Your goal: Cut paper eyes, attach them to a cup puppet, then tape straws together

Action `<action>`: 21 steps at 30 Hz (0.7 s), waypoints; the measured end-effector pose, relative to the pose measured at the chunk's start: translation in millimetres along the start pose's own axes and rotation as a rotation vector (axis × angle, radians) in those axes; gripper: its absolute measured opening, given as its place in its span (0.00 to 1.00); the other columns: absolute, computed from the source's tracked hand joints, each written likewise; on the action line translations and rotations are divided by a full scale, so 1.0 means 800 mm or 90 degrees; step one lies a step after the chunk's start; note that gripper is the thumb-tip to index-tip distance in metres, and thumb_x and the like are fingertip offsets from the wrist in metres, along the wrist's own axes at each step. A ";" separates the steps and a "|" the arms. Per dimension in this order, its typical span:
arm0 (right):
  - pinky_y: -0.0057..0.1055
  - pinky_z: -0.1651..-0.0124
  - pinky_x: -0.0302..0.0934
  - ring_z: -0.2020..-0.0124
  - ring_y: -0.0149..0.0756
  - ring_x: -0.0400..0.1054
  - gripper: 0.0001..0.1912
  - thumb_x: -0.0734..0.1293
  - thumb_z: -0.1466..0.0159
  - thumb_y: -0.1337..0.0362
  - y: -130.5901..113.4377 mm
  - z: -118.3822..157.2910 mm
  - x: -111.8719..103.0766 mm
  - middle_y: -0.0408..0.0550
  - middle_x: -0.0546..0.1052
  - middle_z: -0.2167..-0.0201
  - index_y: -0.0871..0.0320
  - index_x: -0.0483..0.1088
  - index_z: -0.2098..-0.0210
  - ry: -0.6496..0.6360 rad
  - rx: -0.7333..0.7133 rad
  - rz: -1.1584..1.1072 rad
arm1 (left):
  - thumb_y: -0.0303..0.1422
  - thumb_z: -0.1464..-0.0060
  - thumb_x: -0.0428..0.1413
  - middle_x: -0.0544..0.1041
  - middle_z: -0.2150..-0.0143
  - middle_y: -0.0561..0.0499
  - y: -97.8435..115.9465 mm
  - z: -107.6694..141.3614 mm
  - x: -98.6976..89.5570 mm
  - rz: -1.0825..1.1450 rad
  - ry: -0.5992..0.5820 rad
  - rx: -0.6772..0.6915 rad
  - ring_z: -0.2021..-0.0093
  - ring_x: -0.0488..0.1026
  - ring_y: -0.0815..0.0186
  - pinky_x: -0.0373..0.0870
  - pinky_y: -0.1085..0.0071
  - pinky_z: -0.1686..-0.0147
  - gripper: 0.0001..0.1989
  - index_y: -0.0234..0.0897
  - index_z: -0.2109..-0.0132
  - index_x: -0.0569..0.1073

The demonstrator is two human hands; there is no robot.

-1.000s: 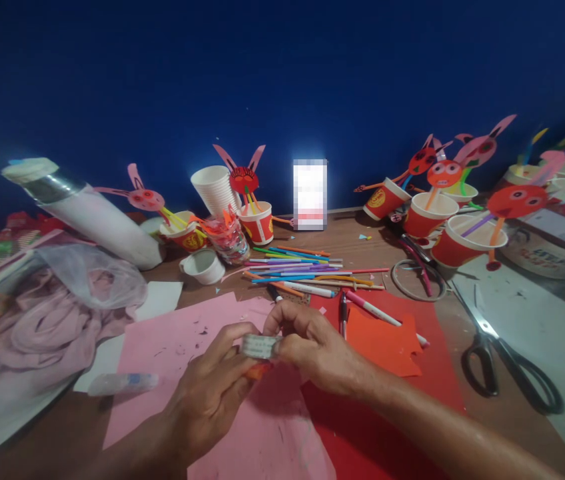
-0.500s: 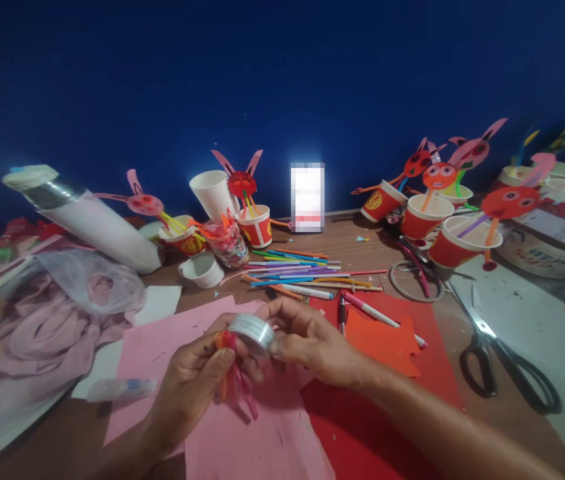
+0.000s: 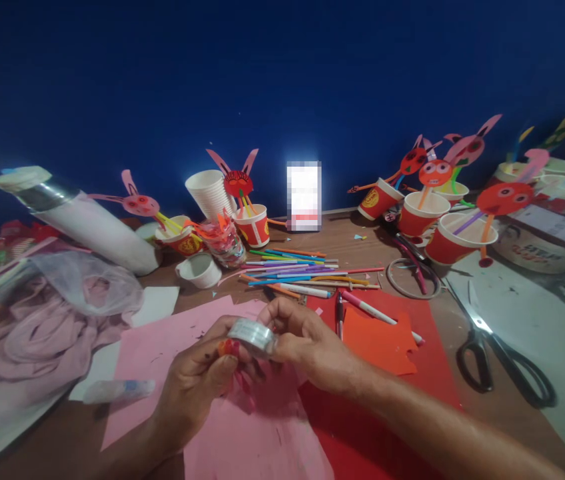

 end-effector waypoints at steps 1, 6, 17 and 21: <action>0.23 0.74 0.55 0.77 0.26 0.61 0.09 0.63 0.49 0.70 -0.001 0.000 0.000 0.41 0.69 0.76 0.60 0.61 0.68 0.001 -0.002 0.002 | 0.31 0.44 0.47 0.67 0.60 0.45 0.001 0.000 0.000 0.001 -0.001 0.004 0.60 0.66 0.64 0.67 0.70 0.62 0.12 0.35 0.68 0.74; 0.23 0.75 0.54 0.78 0.25 0.60 0.11 0.60 0.53 0.73 -0.001 0.000 0.000 0.40 0.68 0.76 0.59 0.61 0.68 0.012 -0.016 0.006 | 0.32 0.44 0.48 0.67 0.62 0.45 0.002 -0.002 0.001 0.024 -0.006 0.006 0.62 0.67 0.63 0.67 0.69 0.63 0.13 0.34 0.70 0.75; 0.22 0.77 0.53 0.79 0.24 0.59 0.10 0.65 0.49 0.68 0.003 0.000 -0.004 0.39 0.67 0.77 0.59 0.60 0.68 0.036 0.003 0.011 | 0.32 0.45 0.49 0.66 0.63 0.48 -0.004 -0.003 0.002 0.074 0.008 -0.020 0.73 0.65 0.73 0.61 0.79 0.79 0.10 0.35 0.69 0.73; 0.21 0.77 0.53 0.79 0.24 0.59 0.10 0.63 0.51 0.70 0.002 0.000 -0.002 0.39 0.67 0.77 0.59 0.60 0.69 0.036 -0.003 0.018 | 0.34 0.45 0.50 0.67 0.66 0.48 -0.010 -0.001 0.004 0.098 0.007 -0.047 0.76 0.66 0.73 0.59 0.79 0.82 0.11 0.34 0.70 0.73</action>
Point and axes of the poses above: each hand's wrist, its own z-axis away from the middle knuckle, its own x-axis out of the palm, y = z × x, the point moved 7 cm from there along -z, towards the middle knuckle
